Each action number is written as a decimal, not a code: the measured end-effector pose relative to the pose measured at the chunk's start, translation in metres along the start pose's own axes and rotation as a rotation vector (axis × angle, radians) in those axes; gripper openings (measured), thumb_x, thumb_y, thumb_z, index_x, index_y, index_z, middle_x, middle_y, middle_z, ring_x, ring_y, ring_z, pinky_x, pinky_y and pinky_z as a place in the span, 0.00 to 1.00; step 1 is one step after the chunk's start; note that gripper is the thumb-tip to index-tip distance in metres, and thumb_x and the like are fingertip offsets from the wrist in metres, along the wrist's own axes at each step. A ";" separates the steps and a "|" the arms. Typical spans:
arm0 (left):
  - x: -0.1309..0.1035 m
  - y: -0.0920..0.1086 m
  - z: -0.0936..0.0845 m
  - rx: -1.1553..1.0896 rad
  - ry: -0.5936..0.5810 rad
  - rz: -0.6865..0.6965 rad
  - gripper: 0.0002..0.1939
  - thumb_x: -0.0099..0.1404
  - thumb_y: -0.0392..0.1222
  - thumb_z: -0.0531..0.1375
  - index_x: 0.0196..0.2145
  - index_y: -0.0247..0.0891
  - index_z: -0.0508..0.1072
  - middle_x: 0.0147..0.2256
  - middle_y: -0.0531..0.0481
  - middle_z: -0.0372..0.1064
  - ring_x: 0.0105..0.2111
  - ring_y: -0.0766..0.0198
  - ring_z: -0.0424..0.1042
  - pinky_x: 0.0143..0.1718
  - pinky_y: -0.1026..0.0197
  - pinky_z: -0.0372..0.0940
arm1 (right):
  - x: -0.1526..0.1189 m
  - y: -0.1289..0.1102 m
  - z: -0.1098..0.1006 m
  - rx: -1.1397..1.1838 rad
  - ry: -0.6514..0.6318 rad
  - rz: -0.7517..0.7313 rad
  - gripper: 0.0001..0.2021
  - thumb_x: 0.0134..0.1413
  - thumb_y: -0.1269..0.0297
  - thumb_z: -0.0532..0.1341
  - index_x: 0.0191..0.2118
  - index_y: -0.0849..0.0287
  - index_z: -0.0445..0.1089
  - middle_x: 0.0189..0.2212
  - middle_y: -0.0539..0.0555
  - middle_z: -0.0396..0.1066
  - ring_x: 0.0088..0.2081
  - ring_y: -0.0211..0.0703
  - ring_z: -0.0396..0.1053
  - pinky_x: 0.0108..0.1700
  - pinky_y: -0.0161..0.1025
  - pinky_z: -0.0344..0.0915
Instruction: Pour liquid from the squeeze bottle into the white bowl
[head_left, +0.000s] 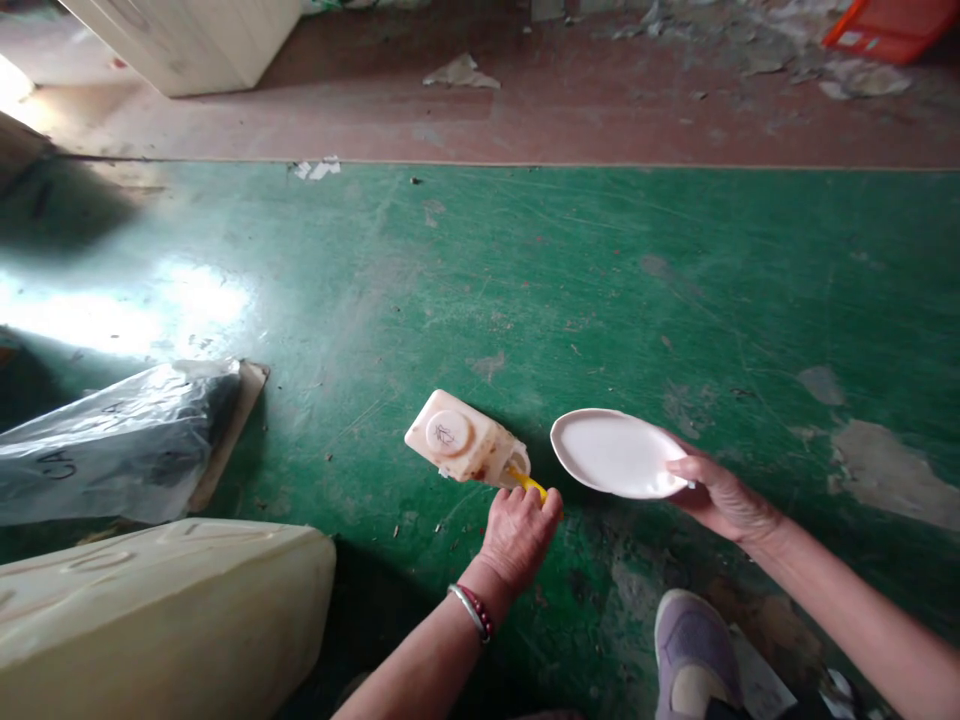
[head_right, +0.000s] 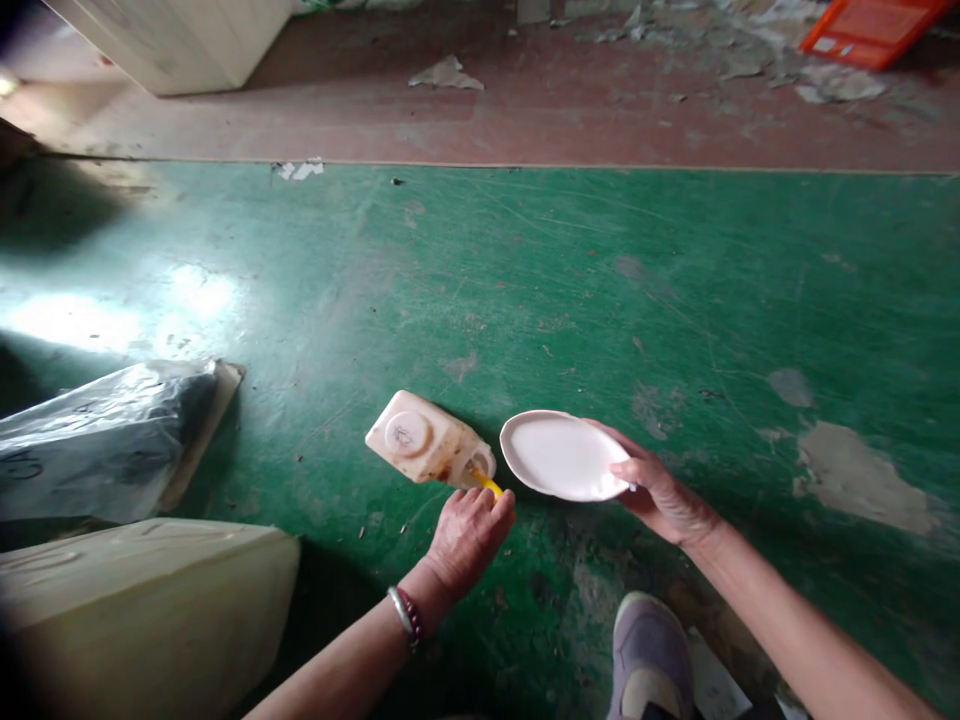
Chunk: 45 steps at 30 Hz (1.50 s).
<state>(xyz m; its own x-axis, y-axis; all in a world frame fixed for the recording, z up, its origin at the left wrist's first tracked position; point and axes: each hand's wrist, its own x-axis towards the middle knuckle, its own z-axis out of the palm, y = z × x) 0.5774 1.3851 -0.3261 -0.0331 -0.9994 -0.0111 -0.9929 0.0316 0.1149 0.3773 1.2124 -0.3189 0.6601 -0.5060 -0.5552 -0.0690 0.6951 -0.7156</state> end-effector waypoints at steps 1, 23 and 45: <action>0.001 0.002 0.003 0.016 0.021 -0.013 0.09 0.60 0.35 0.57 0.40 0.39 0.68 0.26 0.53 0.67 0.25 0.61 0.67 0.25 0.57 0.63 | 0.000 0.001 -0.001 0.002 -0.003 0.002 0.32 0.49 0.60 0.57 0.62 0.53 0.55 0.55 0.53 0.64 0.56 0.56 0.60 0.58 0.52 0.57; -0.041 0.010 0.022 0.076 0.444 -0.518 0.10 0.64 0.30 0.54 0.44 0.33 0.63 0.21 0.54 0.64 0.21 0.65 0.64 0.23 0.60 0.59 | 0.015 0.050 0.012 -0.074 -0.108 0.115 0.32 0.48 0.58 0.60 0.61 0.54 0.56 0.56 0.56 0.62 0.56 0.56 0.60 0.58 0.52 0.55; -0.042 0.005 0.024 0.015 0.561 -0.552 0.06 0.61 0.31 0.58 0.39 0.30 0.68 0.19 0.54 0.63 0.20 0.65 0.63 0.23 0.59 0.56 | 0.019 0.045 0.021 -0.171 0.008 0.169 0.33 0.42 0.58 0.65 0.57 0.55 0.60 0.54 0.57 0.65 0.55 0.59 0.59 0.59 0.55 0.52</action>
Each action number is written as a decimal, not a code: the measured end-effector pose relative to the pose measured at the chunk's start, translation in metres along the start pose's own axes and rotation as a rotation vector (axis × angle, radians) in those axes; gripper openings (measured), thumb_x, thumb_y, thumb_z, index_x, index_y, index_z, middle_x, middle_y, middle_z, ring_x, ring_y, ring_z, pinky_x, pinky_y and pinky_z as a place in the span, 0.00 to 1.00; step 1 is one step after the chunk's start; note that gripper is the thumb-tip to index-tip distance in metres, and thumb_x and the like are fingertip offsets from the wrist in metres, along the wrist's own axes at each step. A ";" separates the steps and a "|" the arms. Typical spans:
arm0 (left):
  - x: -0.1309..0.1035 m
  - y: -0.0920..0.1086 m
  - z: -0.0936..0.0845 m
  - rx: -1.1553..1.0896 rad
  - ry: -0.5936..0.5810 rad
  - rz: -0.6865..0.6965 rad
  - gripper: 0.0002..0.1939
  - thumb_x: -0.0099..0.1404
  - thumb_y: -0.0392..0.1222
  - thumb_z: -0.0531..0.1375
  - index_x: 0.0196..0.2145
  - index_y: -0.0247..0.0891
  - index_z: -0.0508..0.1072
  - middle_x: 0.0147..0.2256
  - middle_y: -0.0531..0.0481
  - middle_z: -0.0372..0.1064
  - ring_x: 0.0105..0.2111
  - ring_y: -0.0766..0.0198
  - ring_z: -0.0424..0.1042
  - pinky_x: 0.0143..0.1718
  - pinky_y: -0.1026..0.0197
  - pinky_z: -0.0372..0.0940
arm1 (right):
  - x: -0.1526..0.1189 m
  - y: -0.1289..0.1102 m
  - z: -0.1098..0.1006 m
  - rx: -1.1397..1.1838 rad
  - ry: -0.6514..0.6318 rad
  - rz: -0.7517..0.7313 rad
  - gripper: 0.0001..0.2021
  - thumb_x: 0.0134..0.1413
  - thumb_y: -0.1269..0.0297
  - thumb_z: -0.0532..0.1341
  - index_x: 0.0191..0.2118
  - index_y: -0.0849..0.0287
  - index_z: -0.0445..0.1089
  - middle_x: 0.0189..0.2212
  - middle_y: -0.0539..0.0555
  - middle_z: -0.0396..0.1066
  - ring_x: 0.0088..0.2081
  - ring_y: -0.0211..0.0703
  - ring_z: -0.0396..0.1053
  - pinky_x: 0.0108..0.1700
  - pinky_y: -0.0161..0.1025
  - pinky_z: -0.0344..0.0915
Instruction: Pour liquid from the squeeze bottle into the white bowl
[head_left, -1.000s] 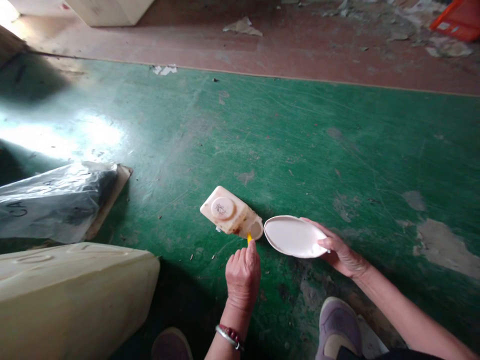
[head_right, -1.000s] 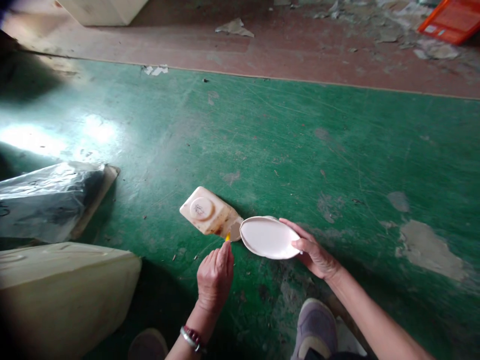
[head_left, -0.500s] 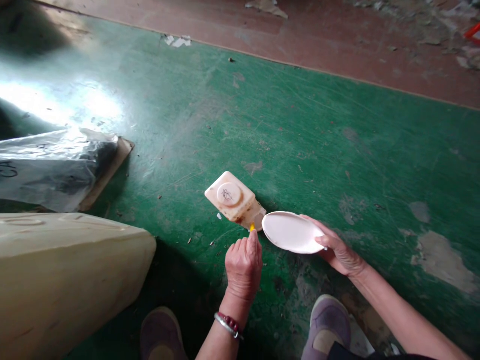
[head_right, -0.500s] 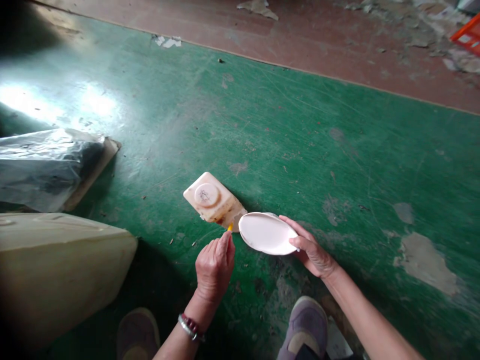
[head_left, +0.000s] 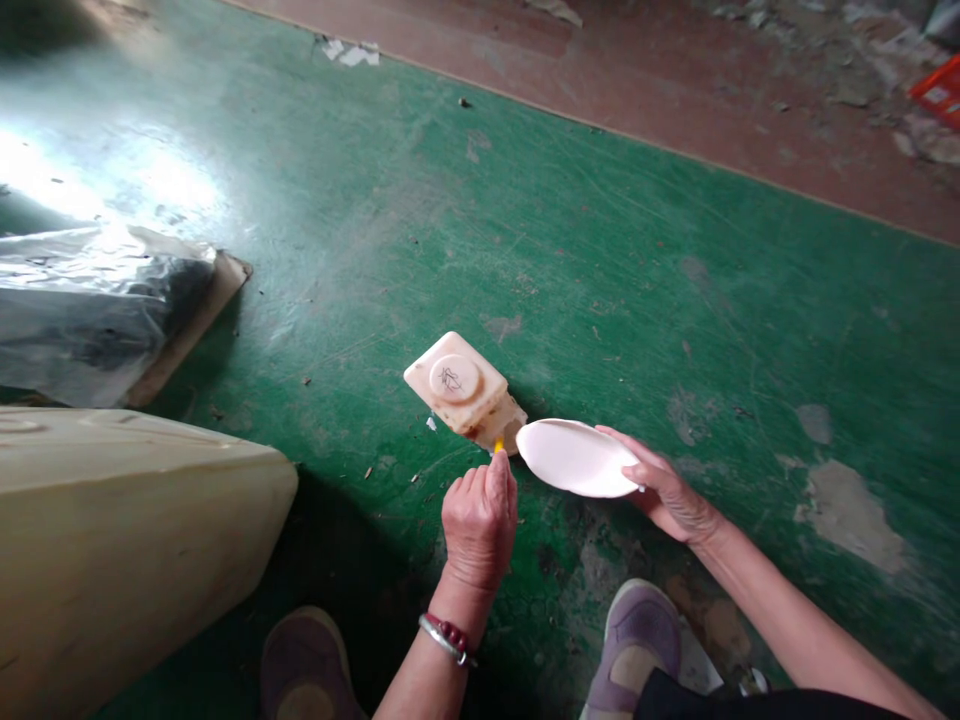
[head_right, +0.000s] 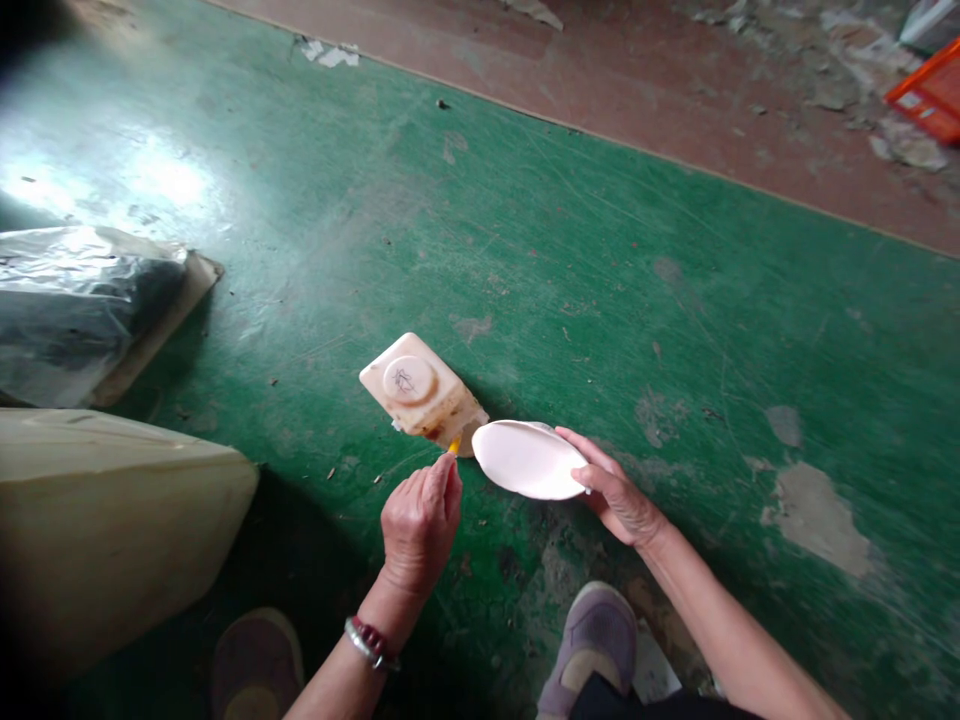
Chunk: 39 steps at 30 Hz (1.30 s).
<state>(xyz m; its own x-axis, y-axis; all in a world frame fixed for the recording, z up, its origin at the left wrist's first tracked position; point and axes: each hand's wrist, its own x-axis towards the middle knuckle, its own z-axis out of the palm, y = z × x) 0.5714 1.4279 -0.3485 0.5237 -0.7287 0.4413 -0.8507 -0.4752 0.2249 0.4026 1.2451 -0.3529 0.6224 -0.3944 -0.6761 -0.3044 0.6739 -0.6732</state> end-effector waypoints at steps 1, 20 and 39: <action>0.000 0.000 0.000 -0.002 0.000 0.000 0.06 0.61 0.31 0.58 0.39 0.30 0.68 0.19 0.54 0.63 0.20 0.65 0.63 0.23 0.59 0.56 | 0.001 0.000 0.000 0.002 0.001 0.001 0.33 0.42 0.58 0.65 0.57 0.55 0.60 0.53 0.57 0.65 0.55 0.59 0.59 0.59 0.55 0.52; 0.000 -0.003 0.001 -0.022 0.022 0.012 0.07 0.61 0.31 0.58 0.39 0.30 0.68 0.19 0.53 0.64 0.20 0.65 0.63 0.22 0.60 0.57 | 0.000 -0.007 0.009 -0.075 0.038 -0.010 0.35 0.41 0.56 0.67 0.57 0.56 0.59 0.55 0.57 0.62 0.58 0.58 0.56 0.59 0.53 0.50; 0.000 -0.004 -0.001 -0.030 0.024 -0.008 0.07 0.62 0.31 0.57 0.39 0.31 0.67 0.20 0.54 0.65 0.20 0.66 0.64 0.23 0.61 0.59 | -0.002 -0.011 0.013 -0.123 0.044 -0.019 0.33 0.43 0.56 0.65 0.57 0.55 0.60 0.58 0.55 0.60 0.58 0.55 0.57 0.60 0.49 0.52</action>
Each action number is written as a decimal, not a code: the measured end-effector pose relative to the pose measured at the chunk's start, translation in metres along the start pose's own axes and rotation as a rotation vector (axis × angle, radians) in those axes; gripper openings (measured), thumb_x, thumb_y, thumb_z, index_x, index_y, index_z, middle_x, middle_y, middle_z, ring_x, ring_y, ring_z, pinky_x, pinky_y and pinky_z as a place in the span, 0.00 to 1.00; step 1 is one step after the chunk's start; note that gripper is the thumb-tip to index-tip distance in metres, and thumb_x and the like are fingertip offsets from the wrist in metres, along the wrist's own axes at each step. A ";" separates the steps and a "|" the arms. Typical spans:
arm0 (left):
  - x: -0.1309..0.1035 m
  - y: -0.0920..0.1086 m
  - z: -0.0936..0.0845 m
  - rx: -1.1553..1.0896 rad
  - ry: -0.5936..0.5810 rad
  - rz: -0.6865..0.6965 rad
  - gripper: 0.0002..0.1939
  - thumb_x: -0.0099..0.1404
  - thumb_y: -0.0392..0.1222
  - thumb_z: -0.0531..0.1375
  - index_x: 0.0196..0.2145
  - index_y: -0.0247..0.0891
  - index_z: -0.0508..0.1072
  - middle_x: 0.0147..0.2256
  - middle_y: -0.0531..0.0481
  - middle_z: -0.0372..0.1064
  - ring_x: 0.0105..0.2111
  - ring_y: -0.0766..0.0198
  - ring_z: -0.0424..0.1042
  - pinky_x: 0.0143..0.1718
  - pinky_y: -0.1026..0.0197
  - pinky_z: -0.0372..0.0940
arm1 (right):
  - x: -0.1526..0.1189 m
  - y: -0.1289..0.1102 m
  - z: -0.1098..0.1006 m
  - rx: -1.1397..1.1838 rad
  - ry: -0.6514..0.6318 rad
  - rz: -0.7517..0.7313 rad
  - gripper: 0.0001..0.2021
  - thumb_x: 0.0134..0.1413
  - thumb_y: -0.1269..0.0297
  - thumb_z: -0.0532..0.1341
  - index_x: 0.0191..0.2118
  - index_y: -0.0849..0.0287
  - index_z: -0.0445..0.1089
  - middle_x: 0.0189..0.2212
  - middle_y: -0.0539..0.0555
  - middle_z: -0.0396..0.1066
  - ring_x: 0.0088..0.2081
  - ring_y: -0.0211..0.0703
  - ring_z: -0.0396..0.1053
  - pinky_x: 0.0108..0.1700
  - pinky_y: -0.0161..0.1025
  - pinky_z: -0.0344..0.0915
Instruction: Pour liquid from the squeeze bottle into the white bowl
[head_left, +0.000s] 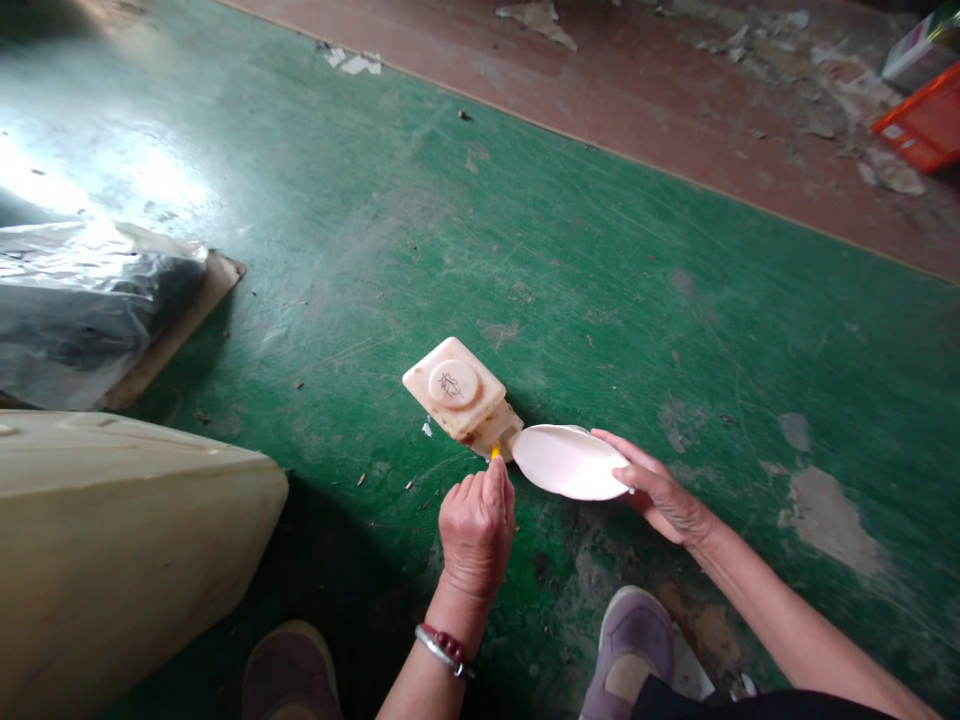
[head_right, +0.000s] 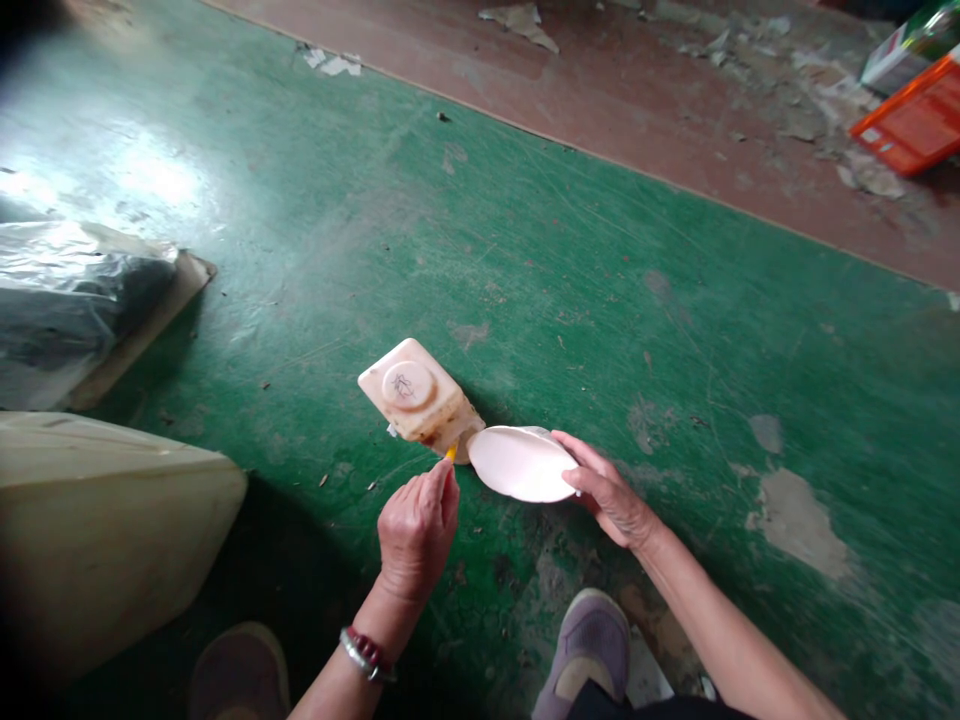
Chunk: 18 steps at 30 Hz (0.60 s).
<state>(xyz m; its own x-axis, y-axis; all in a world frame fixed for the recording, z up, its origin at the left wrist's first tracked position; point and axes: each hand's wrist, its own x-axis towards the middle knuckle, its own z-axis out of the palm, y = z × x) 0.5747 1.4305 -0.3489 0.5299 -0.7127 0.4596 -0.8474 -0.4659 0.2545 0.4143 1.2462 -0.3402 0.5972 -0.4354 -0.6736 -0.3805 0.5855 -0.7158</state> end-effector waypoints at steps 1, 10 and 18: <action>0.000 0.000 0.000 -0.002 -0.002 -0.002 0.07 0.62 0.31 0.57 0.39 0.31 0.67 0.20 0.54 0.64 0.20 0.66 0.64 0.23 0.61 0.59 | 0.000 0.000 0.000 -0.006 0.004 0.001 0.34 0.42 0.56 0.66 0.57 0.55 0.60 0.58 0.56 0.60 0.58 0.55 0.57 0.60 0.49 0.52; -0.001 -0.002 0.000 -0.015 -0.007 -0.002 0.06 0.62 0.30 0.57 0.39 0.30 0.68 0.20 0.53 0.65 0.20 0.66 0.65 0.22 0.61 0.59 | 0.000 -0.004 -0.001 -0.010 0.000 0.001 0.34 0.42 0.56 0.66 0.58 0.55 0.59 0.59 0.55 0.59 0.59 0.56 0.55 0.62 0.52 0.46; -0.001 -0.002 -0.001 -0.007 -0.004 -0.008 0.05 0.63 0.31 0.56 0.39 0.31 0.68 0.20 0.54 0.65 0.19 0.67 0.65 0.23 0.62 0.59 | 0.000 -0.007 -0.001 -0.043 0.000 -0.005 0.33 0.43 0.56 0.66 0.57 0.55 0.60 0.58 0.55 0.59 0.59 0.55 0.56 0.61 0.50 0.50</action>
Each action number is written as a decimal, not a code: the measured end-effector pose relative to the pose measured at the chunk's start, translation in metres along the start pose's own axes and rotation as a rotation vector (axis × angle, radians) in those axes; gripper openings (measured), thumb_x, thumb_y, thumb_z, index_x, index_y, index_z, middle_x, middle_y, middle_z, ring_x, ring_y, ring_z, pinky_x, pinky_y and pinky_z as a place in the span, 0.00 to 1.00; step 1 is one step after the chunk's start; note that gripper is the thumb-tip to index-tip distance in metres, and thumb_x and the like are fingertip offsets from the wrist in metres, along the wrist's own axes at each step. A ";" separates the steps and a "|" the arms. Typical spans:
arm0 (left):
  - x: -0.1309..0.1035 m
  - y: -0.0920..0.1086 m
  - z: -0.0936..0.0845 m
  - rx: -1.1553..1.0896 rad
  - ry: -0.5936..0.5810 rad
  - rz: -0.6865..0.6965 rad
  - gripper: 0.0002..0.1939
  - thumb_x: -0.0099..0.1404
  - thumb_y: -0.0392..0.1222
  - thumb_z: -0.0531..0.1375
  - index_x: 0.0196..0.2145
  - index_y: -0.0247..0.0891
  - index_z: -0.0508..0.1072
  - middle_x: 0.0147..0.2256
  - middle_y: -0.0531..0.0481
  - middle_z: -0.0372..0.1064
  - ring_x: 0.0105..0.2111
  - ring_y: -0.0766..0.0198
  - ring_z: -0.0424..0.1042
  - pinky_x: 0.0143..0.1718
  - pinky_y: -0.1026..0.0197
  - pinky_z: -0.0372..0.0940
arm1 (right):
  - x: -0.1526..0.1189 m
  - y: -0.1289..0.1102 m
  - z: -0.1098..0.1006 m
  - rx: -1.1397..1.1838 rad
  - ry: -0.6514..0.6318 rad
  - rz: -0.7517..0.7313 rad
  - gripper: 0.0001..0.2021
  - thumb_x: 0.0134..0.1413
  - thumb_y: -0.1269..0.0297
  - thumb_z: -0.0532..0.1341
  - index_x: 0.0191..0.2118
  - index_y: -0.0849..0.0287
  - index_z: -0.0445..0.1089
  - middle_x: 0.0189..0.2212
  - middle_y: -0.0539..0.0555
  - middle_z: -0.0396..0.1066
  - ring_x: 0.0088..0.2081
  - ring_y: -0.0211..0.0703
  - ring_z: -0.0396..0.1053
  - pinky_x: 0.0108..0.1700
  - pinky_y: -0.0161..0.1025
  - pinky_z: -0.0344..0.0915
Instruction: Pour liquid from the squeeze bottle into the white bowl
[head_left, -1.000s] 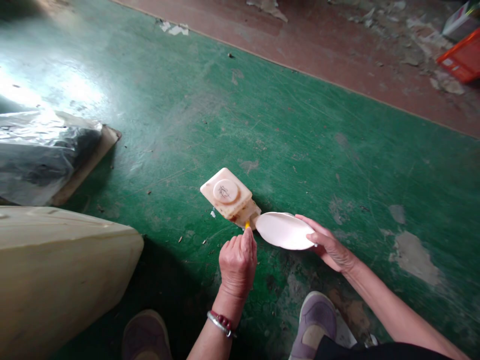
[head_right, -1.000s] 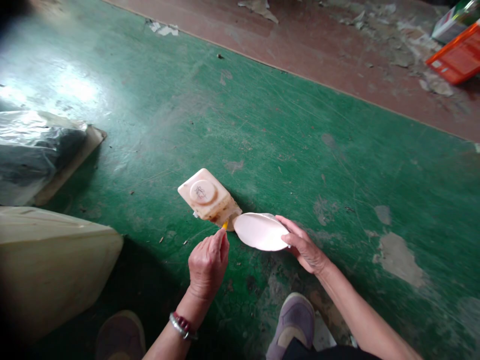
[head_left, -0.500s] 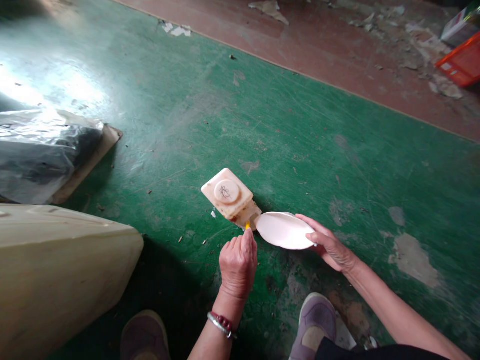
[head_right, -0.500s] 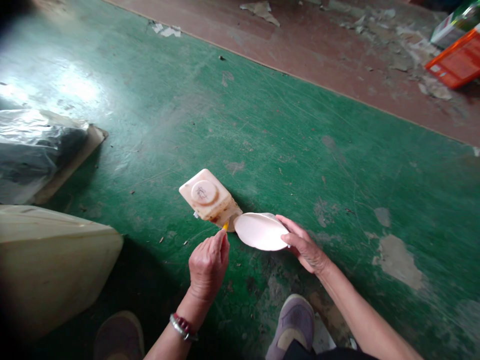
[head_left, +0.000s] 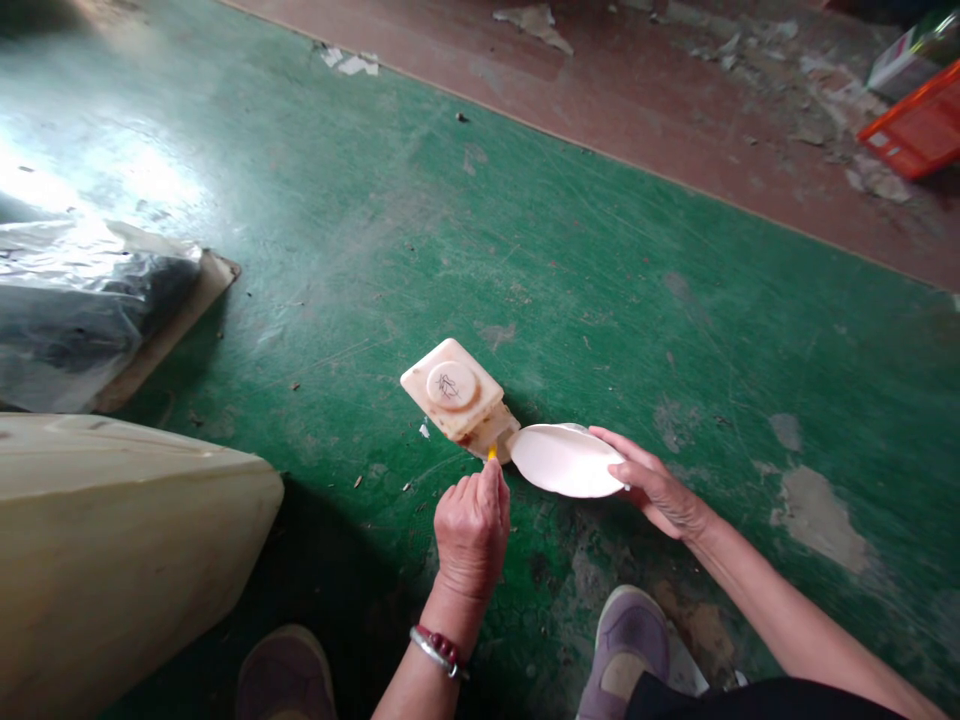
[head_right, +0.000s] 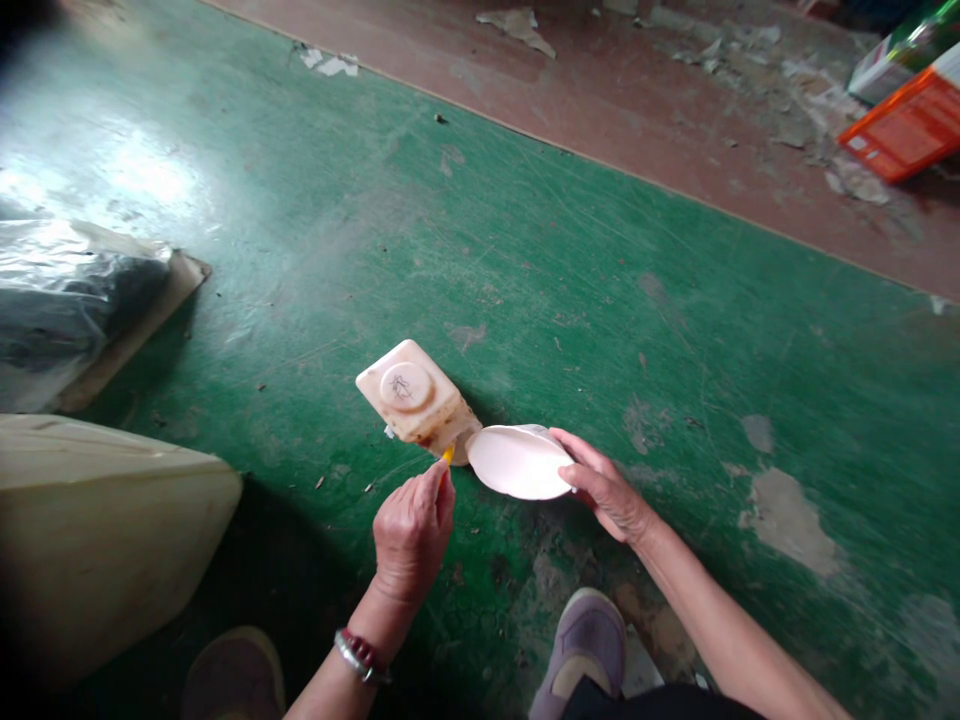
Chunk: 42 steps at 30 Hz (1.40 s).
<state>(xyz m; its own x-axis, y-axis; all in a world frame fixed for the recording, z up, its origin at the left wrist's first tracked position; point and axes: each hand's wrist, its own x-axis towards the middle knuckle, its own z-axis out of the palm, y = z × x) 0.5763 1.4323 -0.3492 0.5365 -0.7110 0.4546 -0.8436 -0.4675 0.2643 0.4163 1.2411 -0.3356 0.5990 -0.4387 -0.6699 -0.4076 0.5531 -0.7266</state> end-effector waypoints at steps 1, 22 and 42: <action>0.000 0.000 0.000 0.000 -0.002 -0.001 0.05 0.63 0.31 0.56 0.38 0.31 0.67 0.20 0.54 0.65 0.20 0.67 0.65 0.23 0.62 0.59 | 0.000 0.000 0.000 -0.004 0.000 -0.001 0.33 0.43 0.56 0.66 0.57 0.55 0.61 0.59 0.55 0.59 0.59 0.55 0.56 0.61 0.50 0.50; -0.002 -0.003 0.002 -0.024 0.010 0.003 0.06 0.63 0.31 0.57 0.39 0.30 0.67 0.20 0.53 0.66 0.19 0.67 0.65 0.23 0.62 0.60 | 0.003 0.000 0.002 -0.031 -0.009 -0.023 0.32 0.45 0.55 0.66 0.57 0.54 0.60 0.59 0.54 0.58 0.59 0.54 0.55 0.62 0.49 0.49; -0.004 -0.002 0.002 -0.059 0.019 -0.013 0.07 0.62 0.30 0.58 0.40 0.29 0.67 0.21 0.51 0.68 0.20 0.66 0.67 0.23 0.62 0.61 | 0.004 -0.004 0.006 -0.040 -0.024 -0.026 0.32 0.46 0.55 0.67 0.57 0.54 0.60 0.59 0.55 0.59 0.60 0.54 0.54 0.62 0.50 0.48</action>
<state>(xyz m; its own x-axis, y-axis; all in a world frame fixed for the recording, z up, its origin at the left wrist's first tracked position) 0.5758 1.4349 -0.3534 0.5477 -0.6943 0.4669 -0.8366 -0.4447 0.3200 0.4243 1.2411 -0.3347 0.6259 -0.4350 -0.6474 -0.4184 0.5132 -0.7494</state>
